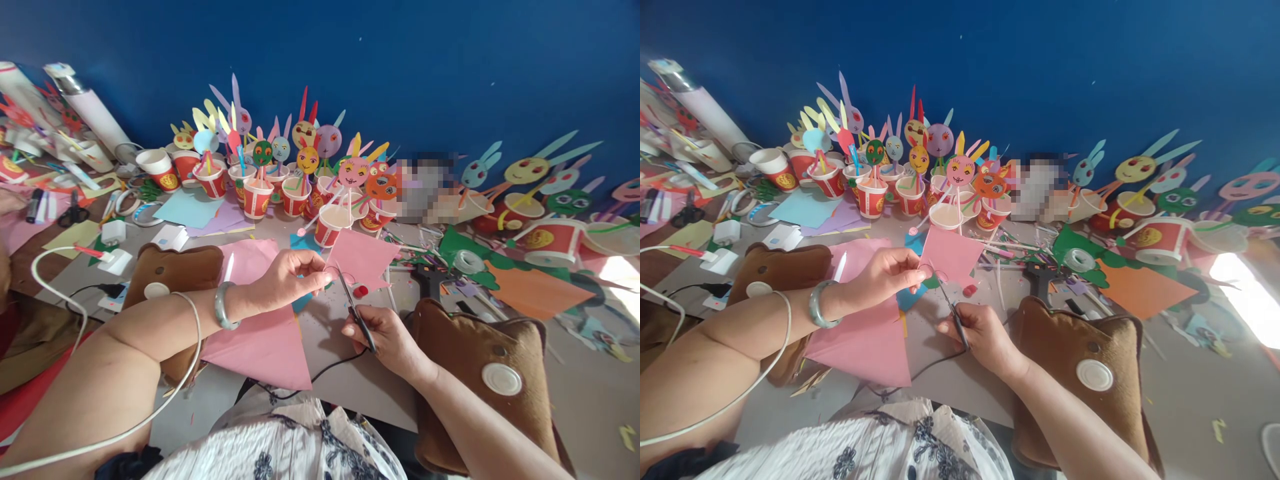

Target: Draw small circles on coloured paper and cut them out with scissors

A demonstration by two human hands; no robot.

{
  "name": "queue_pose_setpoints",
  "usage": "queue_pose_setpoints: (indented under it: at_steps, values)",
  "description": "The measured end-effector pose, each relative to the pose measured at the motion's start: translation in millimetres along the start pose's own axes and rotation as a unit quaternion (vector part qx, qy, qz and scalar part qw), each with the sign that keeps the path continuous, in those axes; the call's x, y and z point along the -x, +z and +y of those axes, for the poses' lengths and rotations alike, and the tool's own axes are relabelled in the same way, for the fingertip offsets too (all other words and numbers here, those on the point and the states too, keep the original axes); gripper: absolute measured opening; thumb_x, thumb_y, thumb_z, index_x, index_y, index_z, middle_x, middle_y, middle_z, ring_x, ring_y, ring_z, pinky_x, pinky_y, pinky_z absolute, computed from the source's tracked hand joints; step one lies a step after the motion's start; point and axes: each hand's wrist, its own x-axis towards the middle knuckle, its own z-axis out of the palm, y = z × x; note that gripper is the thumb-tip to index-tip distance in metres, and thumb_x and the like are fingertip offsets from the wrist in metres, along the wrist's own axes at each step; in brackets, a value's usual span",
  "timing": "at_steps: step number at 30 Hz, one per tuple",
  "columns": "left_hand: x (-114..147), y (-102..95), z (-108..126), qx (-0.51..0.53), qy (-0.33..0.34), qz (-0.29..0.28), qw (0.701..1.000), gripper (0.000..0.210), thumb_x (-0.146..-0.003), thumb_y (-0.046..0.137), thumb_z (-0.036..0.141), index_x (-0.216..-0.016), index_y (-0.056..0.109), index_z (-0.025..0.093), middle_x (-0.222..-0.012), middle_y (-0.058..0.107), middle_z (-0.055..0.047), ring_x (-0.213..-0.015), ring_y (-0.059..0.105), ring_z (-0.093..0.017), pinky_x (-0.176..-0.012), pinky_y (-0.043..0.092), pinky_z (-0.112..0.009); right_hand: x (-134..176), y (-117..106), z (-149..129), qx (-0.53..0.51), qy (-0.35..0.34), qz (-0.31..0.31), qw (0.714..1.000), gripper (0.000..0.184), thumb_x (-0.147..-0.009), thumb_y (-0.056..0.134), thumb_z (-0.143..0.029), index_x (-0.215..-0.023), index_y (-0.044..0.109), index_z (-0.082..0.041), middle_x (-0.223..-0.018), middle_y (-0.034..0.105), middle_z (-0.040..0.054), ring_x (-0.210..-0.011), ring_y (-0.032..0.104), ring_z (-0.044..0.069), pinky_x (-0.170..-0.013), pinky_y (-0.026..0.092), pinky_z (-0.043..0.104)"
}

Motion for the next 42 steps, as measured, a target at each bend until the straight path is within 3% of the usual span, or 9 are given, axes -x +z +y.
queue_pose_setpoints:
  at_steps: [18,31,42]
  values:
    - [-0.5,-2.7,-2.1,0.002,0.024,0.001,1.0,0.013,-0.083,0.066,0.024,-0.075,0.062,0.014,-0.064,0.061,0.002,-0.06,0.058,-0.007,-0.058,0.049,-0.018,1.6,0.5,0.5,0.006,-0.015,0.002,1.0,0.056,-0.076,0.065,-0.07,-0.059,0.057,-0.017,-0.047,0.058,0.0002,-0.048,0.042,0.011,-0.049,0.032,0.026]
    - [-0.1,-3.7,-1.5,-0.035,0.023,-0.017,0.999,0.009,-0.08,0.065,0.02,-0.075,0.062,0.013,-0.067,0.062,0.001,-0.061,0.057,-0.007,-0.058,0.045,-0.019,-0.1,0.2,-3.4,-0.045,0.016,-0.013,0.999,0.055,-0.066,0.075,-0.067,-0.059,0.055,-0.017,-0.047,0.057,-0.0008,-0.048,0.042,0.01,-0.049,0.03,0.025]
    - [-0.1,-1.0,-4.6,-0.023,0.018,-0.033,0.999,0.015,-0.079,0.069,0.027,-0.079,0.065,0.013,-0.071,0.064,-0.001,-0.063,0.055,-0.008,-0.059,0.046,-0.021,0.1,-0.4,-1.2,-0.031,0.014,-0.005,0.999,0.054,-0.068,0.074,-0.067,-0.059,0.057,-0.017,-0.047,0.056,-0.0009,-0.048,0.042,0.01,-0.049,0.03,0.025]
